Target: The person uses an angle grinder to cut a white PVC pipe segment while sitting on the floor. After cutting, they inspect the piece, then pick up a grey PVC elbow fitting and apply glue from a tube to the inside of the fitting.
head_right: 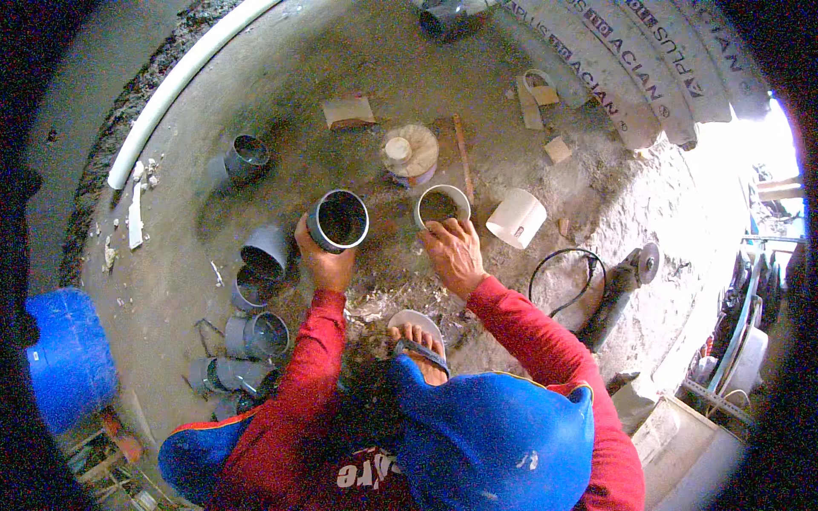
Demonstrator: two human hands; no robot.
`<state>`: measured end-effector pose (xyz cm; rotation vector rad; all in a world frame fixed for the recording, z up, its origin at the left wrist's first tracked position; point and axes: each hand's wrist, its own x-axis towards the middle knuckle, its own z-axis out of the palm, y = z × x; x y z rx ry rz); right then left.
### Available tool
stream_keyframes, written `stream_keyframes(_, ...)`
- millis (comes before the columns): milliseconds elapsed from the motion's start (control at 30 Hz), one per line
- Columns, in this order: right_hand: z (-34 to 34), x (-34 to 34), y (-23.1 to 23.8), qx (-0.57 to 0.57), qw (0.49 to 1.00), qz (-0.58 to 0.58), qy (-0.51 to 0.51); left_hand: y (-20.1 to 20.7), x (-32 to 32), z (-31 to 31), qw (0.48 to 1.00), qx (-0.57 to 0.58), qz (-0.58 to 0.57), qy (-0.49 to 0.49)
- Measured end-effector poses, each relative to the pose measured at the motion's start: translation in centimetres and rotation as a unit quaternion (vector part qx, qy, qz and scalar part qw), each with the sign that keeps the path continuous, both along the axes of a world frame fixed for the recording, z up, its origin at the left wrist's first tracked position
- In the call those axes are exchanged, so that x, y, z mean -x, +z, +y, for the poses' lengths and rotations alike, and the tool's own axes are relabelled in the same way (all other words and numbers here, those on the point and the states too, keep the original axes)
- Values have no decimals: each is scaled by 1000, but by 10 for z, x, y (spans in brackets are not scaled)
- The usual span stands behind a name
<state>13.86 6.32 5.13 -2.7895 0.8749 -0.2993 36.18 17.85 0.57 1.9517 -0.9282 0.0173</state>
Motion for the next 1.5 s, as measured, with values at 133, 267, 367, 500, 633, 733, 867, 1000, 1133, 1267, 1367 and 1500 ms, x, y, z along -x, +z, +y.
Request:
stream_keyframes(133,-30,23,6,23,999,39,16,3,-3,2,1000,-2,-11,1)
stream_keyframes(267,-61,29,14,44,998,-5,53,5,-5,-6,999,-17,-27,-9)
stream_keyframes(367,-61,23,27,-10,998,-38,44,8,-6,-7,1000,-21,-7,-16)
stream_keyframes(500,-68,-3,51,-90,992,-86,-32,14,-8,-4,998,-48,-9,-31)
stream_keyframes(633,-99,-56,54,-93,985,-132,-62,18,-1,-1,997,-66,-10,-27)
stream_keyframes(733,-114,-96,44,-65,994,-67,-65,15,18,10,996,-60,-35,57)
stream_keyframes(867,-119,-114,49,-75,995,27,-67,14,50,24,992,-71,-103,33)
stream_keyframes(1000,-120,-87,85,-60,996,-64,9,34,76,4,992,-18,-77,-97)
stream_keyframes(1133,-94,-49,119,-203,974,-98,35,68,85,-25,990,-15,-8,-142)
stream_keyframes(1267,-54,-23,136,-271,945,-5,183,87,78,-24,973,16,60,-221)
stream_keyframes(1367,-37,-12,144,-240,935,-25,259,87,76,-14,930,-27,204,-304)
stream_keyframes(1500,-29,-2,152,-268,937,-73,211,93,83,-4,935,33,190,-298)
